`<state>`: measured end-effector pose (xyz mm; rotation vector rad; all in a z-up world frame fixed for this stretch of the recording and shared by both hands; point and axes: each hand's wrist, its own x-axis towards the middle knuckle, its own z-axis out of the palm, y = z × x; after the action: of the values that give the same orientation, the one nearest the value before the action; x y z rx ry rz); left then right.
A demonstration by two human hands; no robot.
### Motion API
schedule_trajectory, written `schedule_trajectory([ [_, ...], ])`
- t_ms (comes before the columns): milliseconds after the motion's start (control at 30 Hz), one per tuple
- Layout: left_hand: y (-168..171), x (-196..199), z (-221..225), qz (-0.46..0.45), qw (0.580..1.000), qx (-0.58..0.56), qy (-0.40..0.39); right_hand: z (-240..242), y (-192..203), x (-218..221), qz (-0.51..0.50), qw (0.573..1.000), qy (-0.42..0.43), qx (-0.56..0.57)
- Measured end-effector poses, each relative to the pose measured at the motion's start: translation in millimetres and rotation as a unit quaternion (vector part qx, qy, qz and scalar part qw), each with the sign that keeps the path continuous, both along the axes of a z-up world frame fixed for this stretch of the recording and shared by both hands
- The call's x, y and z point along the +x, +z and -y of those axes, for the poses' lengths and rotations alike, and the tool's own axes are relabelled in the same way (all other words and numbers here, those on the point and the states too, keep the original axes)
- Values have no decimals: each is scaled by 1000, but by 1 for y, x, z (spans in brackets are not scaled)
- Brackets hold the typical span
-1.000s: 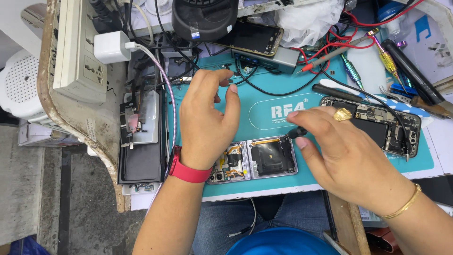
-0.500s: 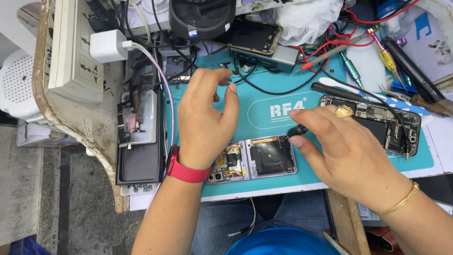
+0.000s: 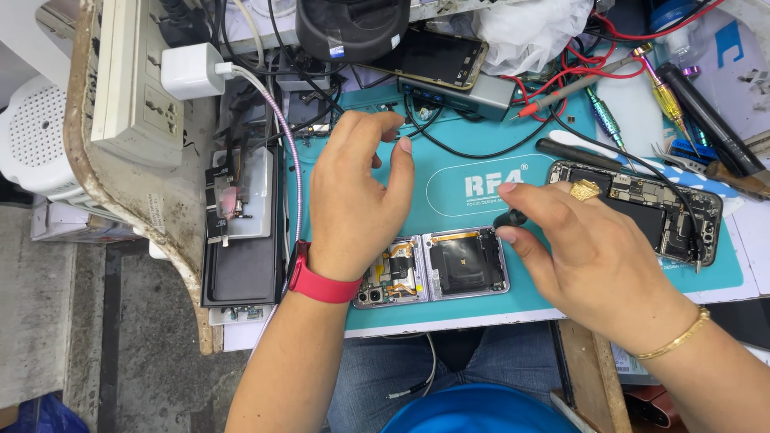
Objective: Disassembling a smartphone and using a multimeter probe to diagnose the motherboard on a repair bench.
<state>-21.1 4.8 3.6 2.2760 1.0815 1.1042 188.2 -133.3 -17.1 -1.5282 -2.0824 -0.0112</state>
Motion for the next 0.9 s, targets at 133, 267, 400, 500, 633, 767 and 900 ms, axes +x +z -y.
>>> schedule_trajectory([
  [133,-3,-2,-4,10,1000,13,3,-1,9,-9,-90,992,86,-18],
  [267,-6,-2,-11,27,999,-2,17,9,7,-7,-150,984,72,-63],
  [400,-7,-3,-12,47,999,1,21,5,20,-17,-84,989,67,-102],
  [500,-9,-2,-11,39,998,-14,37,6,2,-15,56,973,-16,-221],
  [633,-10,-3,-13,39,998,-27,46,4,-7,-17,82,970,1,-230],
  [767,-9,-3,-12,41,998,-29,44,2,-1,-19,122,971,-13,-207],
  [900,-9,-3,-13,37,998,-30,45,0,-3,-18,126,966,-3,-227],
])
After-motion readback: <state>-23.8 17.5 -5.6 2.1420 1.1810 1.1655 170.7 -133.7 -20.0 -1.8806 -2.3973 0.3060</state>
